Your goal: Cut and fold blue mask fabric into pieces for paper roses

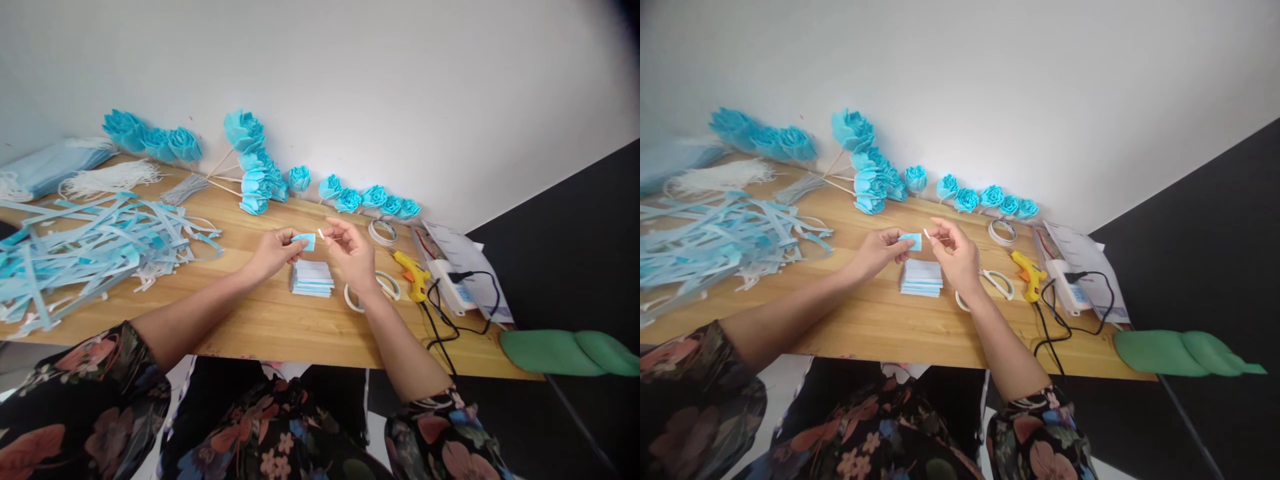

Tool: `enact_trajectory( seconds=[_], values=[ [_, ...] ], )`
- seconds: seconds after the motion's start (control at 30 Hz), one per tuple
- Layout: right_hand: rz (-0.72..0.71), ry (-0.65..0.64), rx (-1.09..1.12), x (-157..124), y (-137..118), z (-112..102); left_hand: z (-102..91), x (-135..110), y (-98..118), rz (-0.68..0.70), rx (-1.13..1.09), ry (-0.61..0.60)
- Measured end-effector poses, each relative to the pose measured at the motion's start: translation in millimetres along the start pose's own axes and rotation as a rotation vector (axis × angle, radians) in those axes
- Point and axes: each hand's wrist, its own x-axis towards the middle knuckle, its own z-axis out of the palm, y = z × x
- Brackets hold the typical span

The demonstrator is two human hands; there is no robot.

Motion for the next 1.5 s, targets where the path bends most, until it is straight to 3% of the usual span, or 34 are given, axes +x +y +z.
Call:
enact_trajectory(
  seconds=[0.2,0.33,0.87,1.2,1.5],
  values=[
    [-0.4,0.043,-0.396,-16,-4,4,3.3,-3,5,-0.037,0.059,0.017],
    [-0.523,0.034,-0.502,-17,-6,5,4.7,-4,6,-0.035,0.11,0.019],
    [-0.45,-0.103,-0.679,-29,-10,17,4.0,-6,-2,0.13,0.303,0.024],
    [-0.415,0.05,-0.62,-20,-6,5,4.5,-8,4,0.073,0.333,0.066],
    [-0.418,-0.013,-0.602,-25,-11,12,5.3,-8,4,0.072,0.328,0.066]
  ],
)
